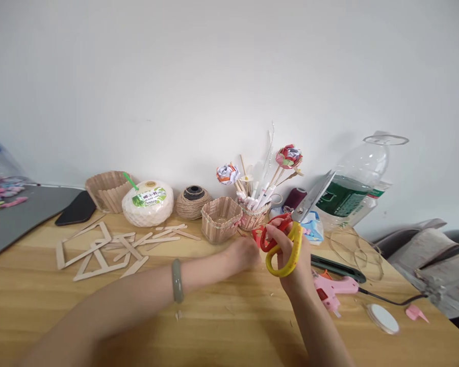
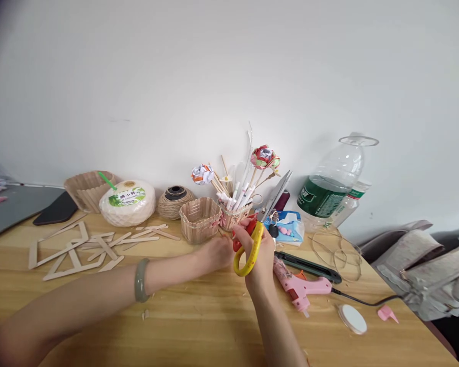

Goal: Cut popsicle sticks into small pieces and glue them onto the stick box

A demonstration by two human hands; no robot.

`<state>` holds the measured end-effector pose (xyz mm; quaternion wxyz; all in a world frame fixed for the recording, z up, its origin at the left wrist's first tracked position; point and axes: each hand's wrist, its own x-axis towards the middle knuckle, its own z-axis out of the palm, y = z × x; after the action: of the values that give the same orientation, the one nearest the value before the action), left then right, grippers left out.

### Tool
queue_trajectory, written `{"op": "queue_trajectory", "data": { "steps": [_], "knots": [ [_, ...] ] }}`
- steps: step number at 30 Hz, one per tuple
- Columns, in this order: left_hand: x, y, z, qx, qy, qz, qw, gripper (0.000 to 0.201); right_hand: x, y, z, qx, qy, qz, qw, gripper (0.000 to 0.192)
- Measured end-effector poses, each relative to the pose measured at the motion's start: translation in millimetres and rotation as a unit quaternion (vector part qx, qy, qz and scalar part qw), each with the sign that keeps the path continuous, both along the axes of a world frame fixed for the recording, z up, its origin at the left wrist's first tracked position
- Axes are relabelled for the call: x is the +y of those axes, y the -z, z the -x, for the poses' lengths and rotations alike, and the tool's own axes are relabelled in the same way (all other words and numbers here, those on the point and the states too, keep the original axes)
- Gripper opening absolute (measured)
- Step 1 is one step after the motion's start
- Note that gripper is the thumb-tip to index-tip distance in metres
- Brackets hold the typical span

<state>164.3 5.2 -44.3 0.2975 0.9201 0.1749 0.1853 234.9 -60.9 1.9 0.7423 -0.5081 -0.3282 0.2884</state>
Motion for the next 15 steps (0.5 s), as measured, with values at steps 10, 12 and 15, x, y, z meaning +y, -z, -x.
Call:
{"op": "queue_trajectory", "data": {
  "steps": [10, 12, 15],
  "knots": [
    [8, -31.5, 52, -0.054, -0.02, -0.12, 0.991, 0.023, -3, -4.0, -3, 0.002, 0.024, 0.0, 1.0, 0.026],
    [7, -42.3, 70, -0.139, -0.079, -0.021, 0.987, 0.017, -3, -4.3, -4, 0.0, 0.03, 0.003, 1.0, 0.026],
    [5, -53.7, 91, -0.246, -0.152, 0.256, 0.922, 0.014, -3, -6.0, -1, -0.011, 0.019, 0.027, 0.999, 0.026]
  ]
}}
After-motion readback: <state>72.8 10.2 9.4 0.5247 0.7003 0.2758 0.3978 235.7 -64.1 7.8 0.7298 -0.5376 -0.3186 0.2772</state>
